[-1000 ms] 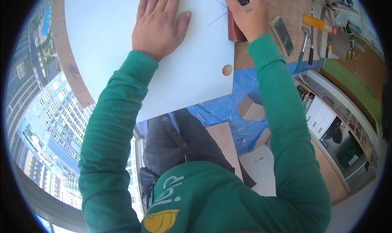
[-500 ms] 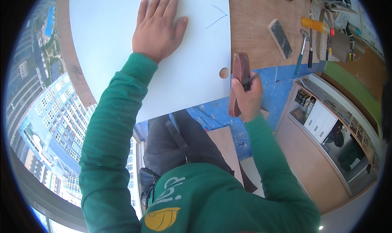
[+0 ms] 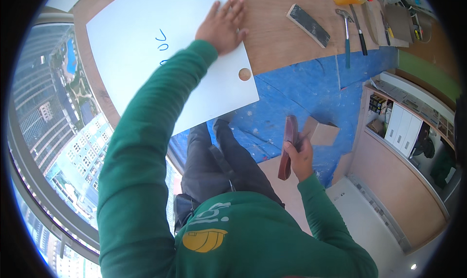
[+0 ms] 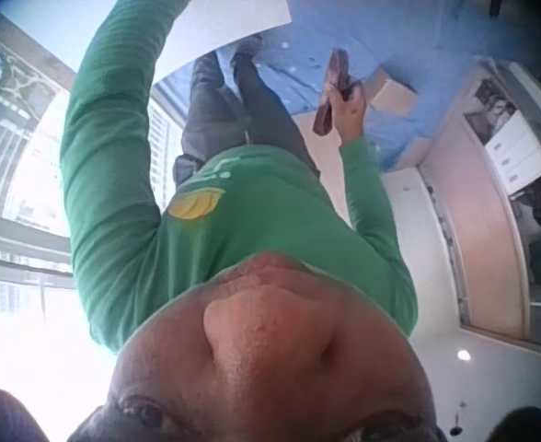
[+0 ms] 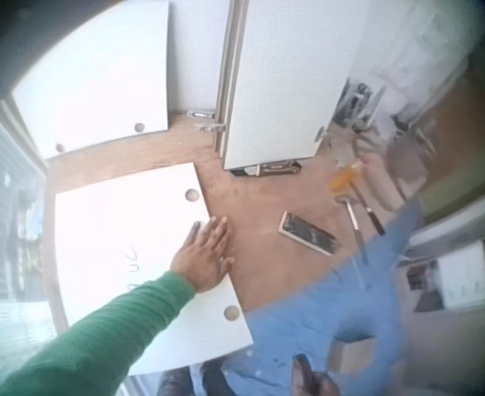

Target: The person sands a white board edge, then measures and applies a curved edge banding strip to the board's edge. They press the strip along the curve and trim the excess with a utility knife.

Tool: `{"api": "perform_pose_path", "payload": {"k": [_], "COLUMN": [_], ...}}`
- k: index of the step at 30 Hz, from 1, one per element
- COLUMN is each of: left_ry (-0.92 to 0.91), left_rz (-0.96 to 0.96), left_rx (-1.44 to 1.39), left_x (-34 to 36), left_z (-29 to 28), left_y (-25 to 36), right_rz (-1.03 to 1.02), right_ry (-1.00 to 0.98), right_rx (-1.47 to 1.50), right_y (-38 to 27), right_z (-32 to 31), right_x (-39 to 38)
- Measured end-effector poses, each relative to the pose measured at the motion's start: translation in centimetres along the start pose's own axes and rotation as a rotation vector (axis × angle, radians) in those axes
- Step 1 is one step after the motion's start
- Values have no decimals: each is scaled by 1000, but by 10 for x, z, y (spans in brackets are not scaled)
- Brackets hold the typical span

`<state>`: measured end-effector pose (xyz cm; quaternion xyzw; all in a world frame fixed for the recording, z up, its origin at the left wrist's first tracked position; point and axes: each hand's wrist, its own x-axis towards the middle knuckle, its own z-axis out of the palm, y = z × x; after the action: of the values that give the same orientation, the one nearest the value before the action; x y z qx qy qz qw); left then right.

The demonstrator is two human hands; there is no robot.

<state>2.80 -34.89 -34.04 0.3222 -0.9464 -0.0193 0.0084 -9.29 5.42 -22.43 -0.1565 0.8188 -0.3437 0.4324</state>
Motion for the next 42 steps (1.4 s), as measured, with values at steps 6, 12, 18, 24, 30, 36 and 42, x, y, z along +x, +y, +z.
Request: {"api": "perform_pose_path", "payload": {"k": [6,12,18,24,30,36,42], "left_ry": [-141,-255,-613,-387,-147,-19,-495], "left_rz": [200,544,-29,-62,126,52,11], "left_rx": [-246,-600,-1272,-1651,-1081,-1310,-2115], "left_x": [-90,-187,-208,-187,-183,-179,-174], "left_z": [-8,-39,-171,-290,-368,-349,-334], "left_y": [108,177,197,216,249,272,265], "right_rz": [-34,78,12,-406,-597,-557,-606], "right_ry": [10,-75,-490,-712,-621,-306,42], "right_rx": [43,412,1080,1144,974,958,795], "right_y": [22,-16,-71,-138,-168,-166,-158], "right_z": [-22,-46,-84,-118,-136,-129,-109], "right_x": [-20,-30,-37,-58,-83,-111,-151]}}
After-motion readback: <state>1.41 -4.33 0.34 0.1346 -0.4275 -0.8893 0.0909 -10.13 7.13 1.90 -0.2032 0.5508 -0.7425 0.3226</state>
